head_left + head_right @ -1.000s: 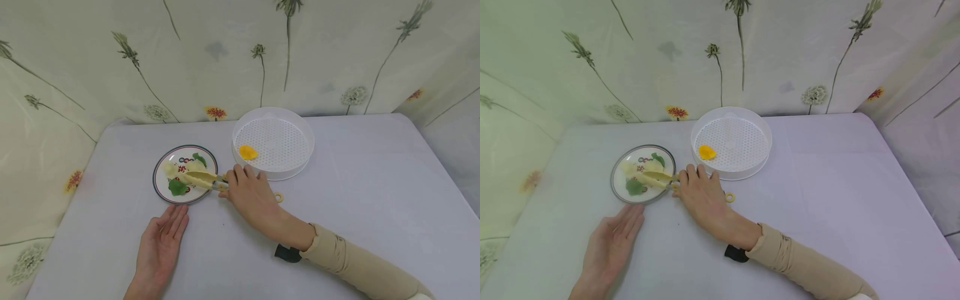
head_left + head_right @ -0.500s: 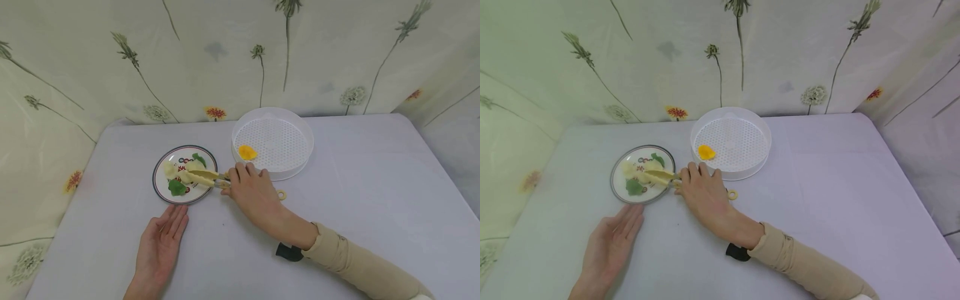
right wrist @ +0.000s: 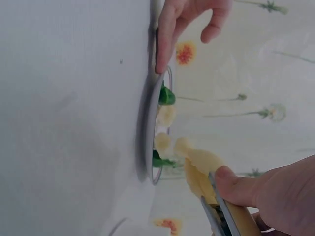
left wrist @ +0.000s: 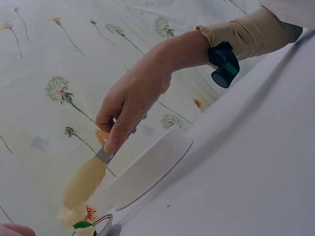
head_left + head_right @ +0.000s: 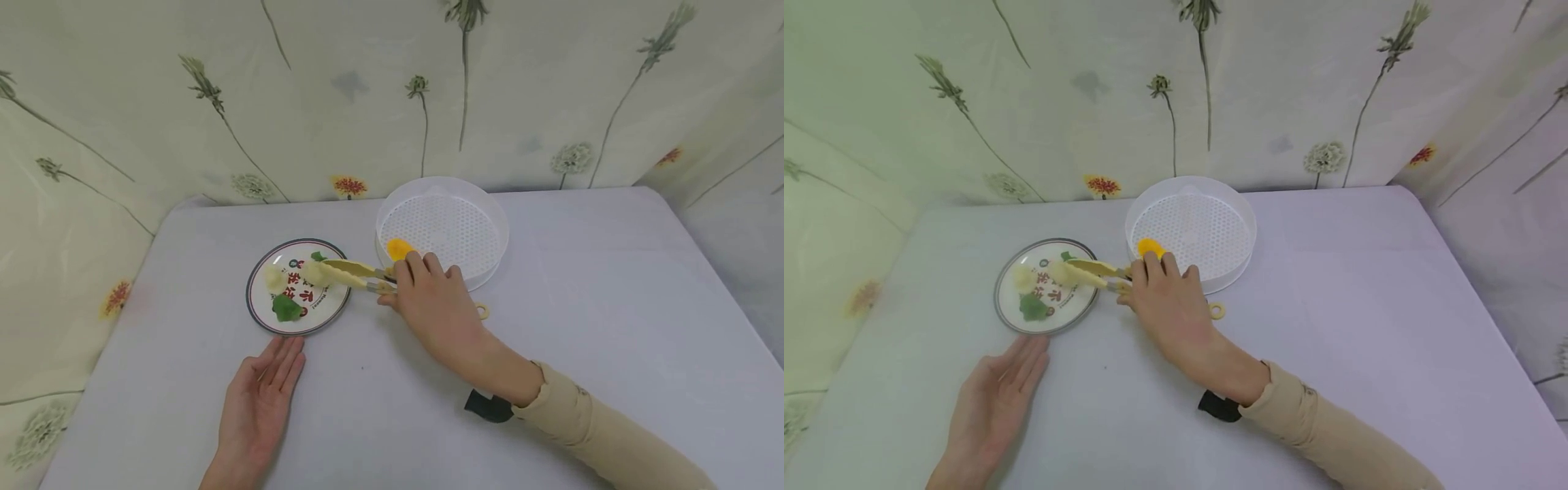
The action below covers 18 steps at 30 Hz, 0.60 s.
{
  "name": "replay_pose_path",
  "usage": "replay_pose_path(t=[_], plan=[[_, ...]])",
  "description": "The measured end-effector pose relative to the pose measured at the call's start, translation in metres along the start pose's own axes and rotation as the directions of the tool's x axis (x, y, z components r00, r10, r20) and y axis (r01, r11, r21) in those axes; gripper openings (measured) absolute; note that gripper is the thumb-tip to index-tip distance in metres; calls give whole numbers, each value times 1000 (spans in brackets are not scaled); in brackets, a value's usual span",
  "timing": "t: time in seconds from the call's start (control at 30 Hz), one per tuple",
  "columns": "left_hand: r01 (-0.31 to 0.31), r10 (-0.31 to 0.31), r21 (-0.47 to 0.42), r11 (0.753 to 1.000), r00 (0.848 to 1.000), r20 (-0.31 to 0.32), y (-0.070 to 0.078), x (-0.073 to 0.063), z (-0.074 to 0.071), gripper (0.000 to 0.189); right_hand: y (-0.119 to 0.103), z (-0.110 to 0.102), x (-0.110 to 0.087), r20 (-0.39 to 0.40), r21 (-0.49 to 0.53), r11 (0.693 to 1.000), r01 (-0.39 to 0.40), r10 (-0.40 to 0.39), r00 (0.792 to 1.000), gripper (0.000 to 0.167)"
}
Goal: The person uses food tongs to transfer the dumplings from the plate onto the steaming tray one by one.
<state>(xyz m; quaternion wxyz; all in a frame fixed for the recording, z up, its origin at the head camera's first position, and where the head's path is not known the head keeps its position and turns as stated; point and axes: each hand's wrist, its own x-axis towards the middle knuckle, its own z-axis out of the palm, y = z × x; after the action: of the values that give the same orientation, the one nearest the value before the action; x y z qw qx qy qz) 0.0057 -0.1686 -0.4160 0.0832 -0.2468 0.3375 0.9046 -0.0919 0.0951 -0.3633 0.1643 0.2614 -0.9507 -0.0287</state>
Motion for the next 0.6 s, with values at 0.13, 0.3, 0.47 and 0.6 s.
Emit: replay_pose_path(t=[0.13, 0.3, 0.47, 0.6], plan=[[2, -2, -8, 1000, 1000, -8, 0, -1, 0, 68, 13, -1, -1, -16, 20, 999, -34, 34, 999, 54], [7, -7, -14, 1000, 1000, -22, -1, 0, 0, 67, 32, 1, -3, -55, 22, 996, -83, 84, 995, 54], [6, -6, -2, 1000, 999, -31, -1, 1, 0, 67, 48, 2, -7, -38, 45, 990, -136, 138, 990, 52], [8, -8, -4, 1000, 999, -36, 0, 1, 1, 67, 58, 0, -9, -3, 87, 978, -190, 191, 982, 51]])
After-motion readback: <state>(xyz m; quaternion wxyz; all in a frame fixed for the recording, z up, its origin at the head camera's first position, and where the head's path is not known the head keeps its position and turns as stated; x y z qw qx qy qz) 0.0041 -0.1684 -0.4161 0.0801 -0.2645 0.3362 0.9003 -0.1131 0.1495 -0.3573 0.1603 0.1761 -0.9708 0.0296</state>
